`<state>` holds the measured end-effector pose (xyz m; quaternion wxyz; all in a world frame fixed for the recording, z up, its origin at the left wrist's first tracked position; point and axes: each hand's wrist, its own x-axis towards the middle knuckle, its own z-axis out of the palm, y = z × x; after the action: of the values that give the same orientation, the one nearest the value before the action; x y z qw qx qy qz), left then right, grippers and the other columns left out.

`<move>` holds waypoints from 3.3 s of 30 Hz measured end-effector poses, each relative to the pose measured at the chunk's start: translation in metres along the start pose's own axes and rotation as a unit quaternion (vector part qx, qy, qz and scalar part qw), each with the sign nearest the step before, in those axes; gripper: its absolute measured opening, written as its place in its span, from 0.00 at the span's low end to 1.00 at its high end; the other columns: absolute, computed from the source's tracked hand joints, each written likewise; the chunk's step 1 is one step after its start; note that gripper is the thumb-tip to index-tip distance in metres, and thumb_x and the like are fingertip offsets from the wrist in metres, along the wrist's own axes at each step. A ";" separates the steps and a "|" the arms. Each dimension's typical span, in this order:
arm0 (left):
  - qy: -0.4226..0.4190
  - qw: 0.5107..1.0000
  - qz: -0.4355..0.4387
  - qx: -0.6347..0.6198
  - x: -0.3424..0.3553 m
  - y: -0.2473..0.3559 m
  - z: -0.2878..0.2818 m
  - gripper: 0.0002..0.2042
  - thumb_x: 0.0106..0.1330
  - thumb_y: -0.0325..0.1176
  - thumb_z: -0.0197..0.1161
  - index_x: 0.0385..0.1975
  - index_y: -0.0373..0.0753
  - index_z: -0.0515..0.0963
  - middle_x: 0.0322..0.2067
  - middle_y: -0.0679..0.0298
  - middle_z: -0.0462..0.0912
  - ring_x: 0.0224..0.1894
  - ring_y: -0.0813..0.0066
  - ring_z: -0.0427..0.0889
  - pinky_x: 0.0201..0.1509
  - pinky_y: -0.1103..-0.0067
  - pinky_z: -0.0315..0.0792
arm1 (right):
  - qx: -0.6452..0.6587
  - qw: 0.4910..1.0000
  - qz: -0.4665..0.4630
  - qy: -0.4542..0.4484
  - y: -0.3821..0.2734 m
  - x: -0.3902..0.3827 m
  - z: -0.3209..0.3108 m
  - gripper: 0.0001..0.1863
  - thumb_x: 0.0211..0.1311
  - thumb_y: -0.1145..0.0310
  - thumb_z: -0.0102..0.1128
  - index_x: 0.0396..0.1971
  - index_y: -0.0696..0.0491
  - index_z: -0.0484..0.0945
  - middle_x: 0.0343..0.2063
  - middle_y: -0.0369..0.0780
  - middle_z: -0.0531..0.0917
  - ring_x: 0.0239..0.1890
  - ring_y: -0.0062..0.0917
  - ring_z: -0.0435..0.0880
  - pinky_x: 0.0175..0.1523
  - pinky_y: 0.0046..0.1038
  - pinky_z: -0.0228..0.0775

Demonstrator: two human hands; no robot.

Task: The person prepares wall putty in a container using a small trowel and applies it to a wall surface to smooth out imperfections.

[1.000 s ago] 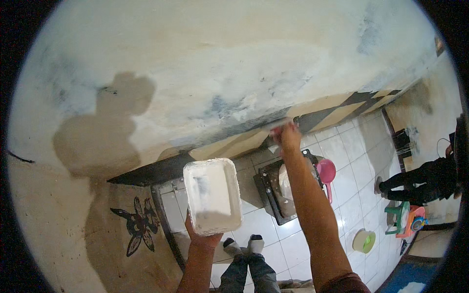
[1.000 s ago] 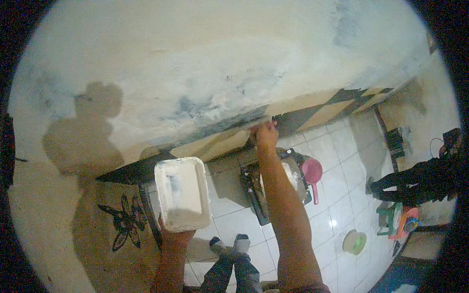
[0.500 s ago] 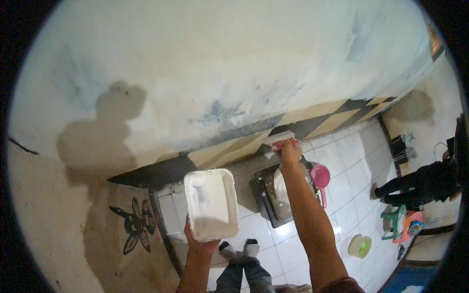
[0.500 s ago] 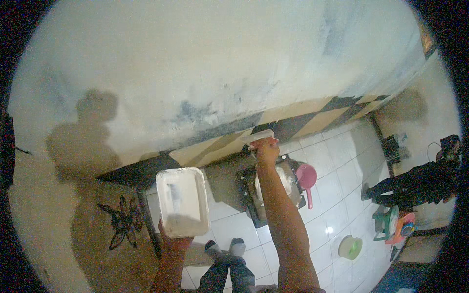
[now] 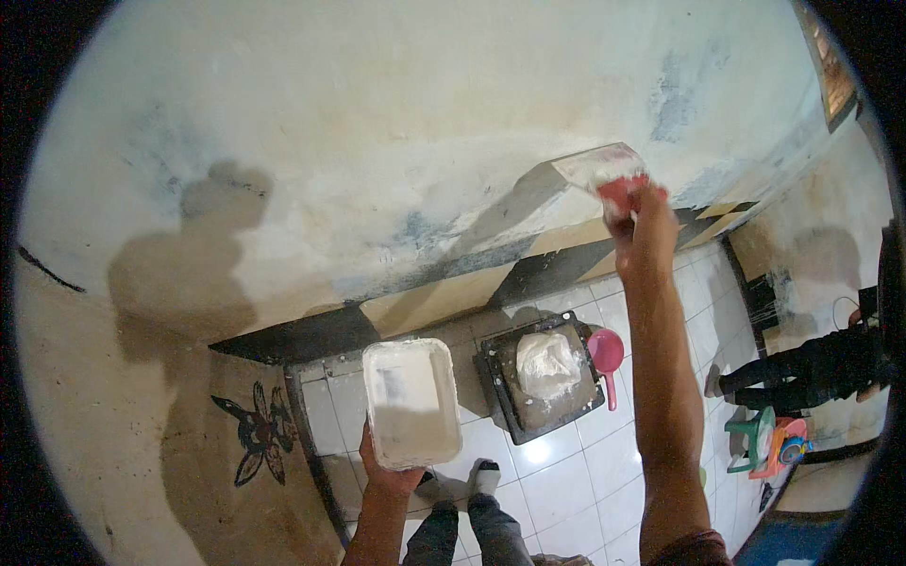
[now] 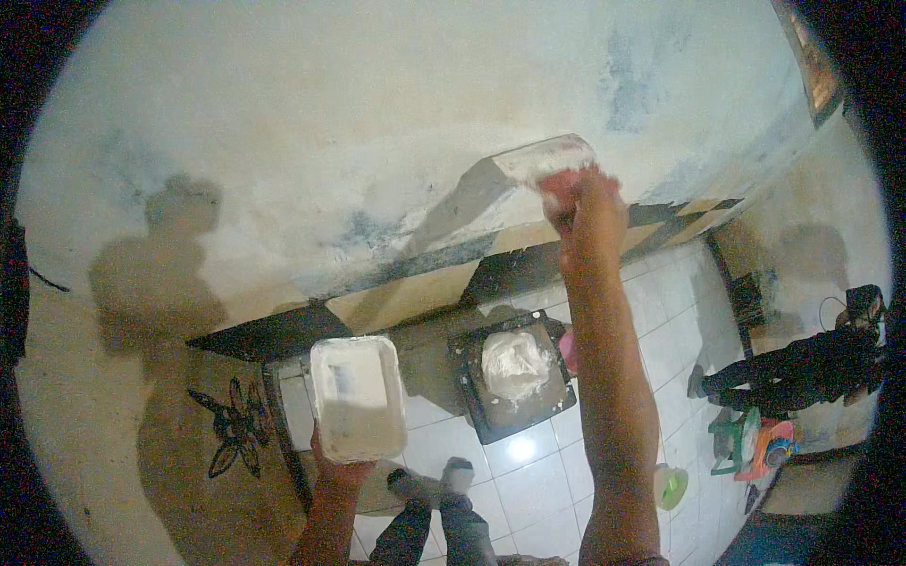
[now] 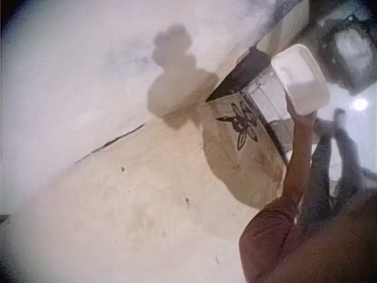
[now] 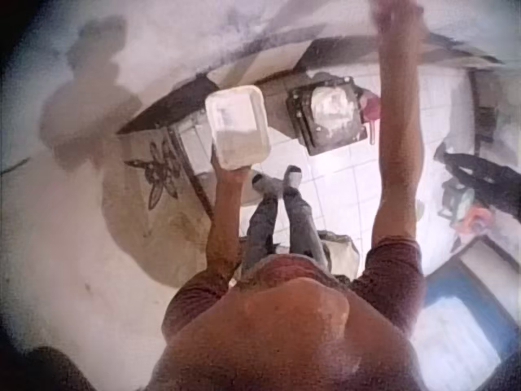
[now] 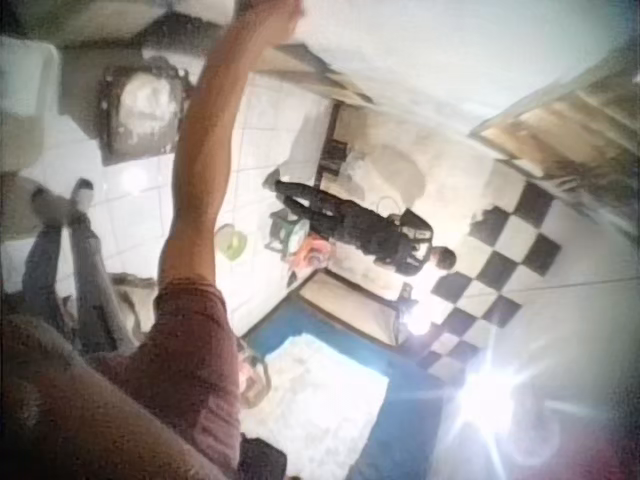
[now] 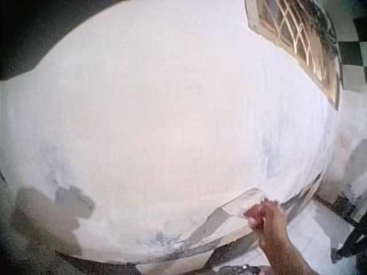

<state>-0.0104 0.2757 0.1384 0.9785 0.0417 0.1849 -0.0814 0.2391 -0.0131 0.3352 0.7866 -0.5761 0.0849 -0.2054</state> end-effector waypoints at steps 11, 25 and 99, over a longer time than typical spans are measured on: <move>0.001 0.999 0.042 0.009 0.016 -0.033 -0.029 0.24 0.69 0.49 0.46 0.59 0.41 0.69 0.53 0.56 0.76 0.53 0.56 0.78 0.56 0.56 0.73 | 0.002 0.959 0.262 0.110 0.250 -0.023 -0.161 0.07 0.62 0.68 0.52 0.37 0.54 0.72 0.31 0.40 0.79 0.31 0.29 0.78 0.34 0.30 0.74; 0.042 0.994 0.091 0.038 0.044 -0.105 0.043 0.26 0.64 0.50 0.53 0.58 0.41 0.69 0.52 0.58 0.76 0.52 0.58 0.78 0.55 0.59 0.74 | 0.064 0.979 0.195 0.006 0.043 0.024 -0.050 0.06 0.58 0.69 0.52 0.34 0.54 0.73 0.33 0.40 0.79 0.32 0.27 0.79 0.39 0.29 0.76; -0.131 0.969 0.092 0.186 -0.089 -0.087 0.201 0.28 0.68 0.55 0.42 0.63 0.46 0.64 0.60 0.56 0.69 0.61 0.52 0.70 0.60 0.48 0.65 | 0.062 0.982 0.170 -0.061 -0.112 -0.206 -0.099 0.12 0.59 0.79 0.58 0.43 0.59 0.74 0.39 0.40 0.81 0.40 0.26 0.81 0.47 0.30 0.76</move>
<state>-0.0357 0.1808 0.3529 0.9724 0.2292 0.0316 -0.0287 -0.0083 -0.0416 0.3876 0.8480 -0.5148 0.1205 -0.0374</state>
